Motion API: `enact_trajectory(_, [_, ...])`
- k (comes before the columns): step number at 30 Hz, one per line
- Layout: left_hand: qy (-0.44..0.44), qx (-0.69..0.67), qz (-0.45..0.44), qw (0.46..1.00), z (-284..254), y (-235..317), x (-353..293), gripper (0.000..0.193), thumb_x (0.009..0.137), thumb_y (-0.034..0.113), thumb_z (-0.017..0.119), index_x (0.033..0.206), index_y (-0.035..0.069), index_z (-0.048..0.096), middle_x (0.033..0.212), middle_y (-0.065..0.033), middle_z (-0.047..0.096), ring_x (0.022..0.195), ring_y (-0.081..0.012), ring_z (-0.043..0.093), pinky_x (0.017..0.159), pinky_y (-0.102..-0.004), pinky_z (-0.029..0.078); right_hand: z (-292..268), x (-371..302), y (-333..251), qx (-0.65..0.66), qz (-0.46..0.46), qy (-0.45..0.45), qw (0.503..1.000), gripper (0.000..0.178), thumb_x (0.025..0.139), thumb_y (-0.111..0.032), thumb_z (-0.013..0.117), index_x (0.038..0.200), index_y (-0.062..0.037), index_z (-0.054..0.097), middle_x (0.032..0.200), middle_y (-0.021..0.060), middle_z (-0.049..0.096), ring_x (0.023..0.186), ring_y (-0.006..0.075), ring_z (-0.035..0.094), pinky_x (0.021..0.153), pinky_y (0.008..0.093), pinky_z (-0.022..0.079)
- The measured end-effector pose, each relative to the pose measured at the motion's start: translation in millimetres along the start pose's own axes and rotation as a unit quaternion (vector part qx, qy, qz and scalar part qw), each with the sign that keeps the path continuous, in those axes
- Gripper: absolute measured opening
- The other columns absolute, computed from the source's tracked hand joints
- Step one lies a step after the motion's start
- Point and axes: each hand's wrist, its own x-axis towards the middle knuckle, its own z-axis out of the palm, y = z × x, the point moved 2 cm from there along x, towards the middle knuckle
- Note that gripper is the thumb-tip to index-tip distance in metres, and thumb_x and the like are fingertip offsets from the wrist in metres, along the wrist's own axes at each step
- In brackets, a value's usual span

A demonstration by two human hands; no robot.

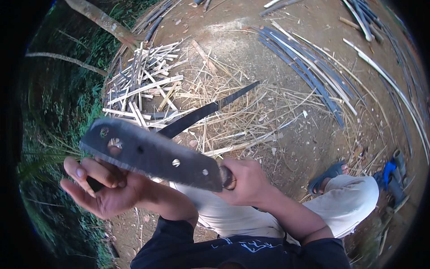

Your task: The person shaves a bamboo strip using a large knife while sitting outdoors. The person holds the bamboo with one hand and repeatedly runs the blade along the length of the strip to thin it down, then picks up a different piece and repeats the action.

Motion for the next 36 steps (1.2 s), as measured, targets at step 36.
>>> enact_trajectory(36, [0.263,0.197,0.074,0.941,-24,5,-21,0.027,0.1,0.023,0.044,0.08,0.007,0.05,0.049,0.0014,0.033,0.035,-0.0069,0.022,0.033,-0.0224,0.017,24,21,110,0.112,0.324,-0.001,0.94,0.018,0.072,-0.014,0.07,0.078,0.0008,0.062,0.059,0.0157,0.059,0.053,0.0202,0.061,0.052,0.0326,0.046])
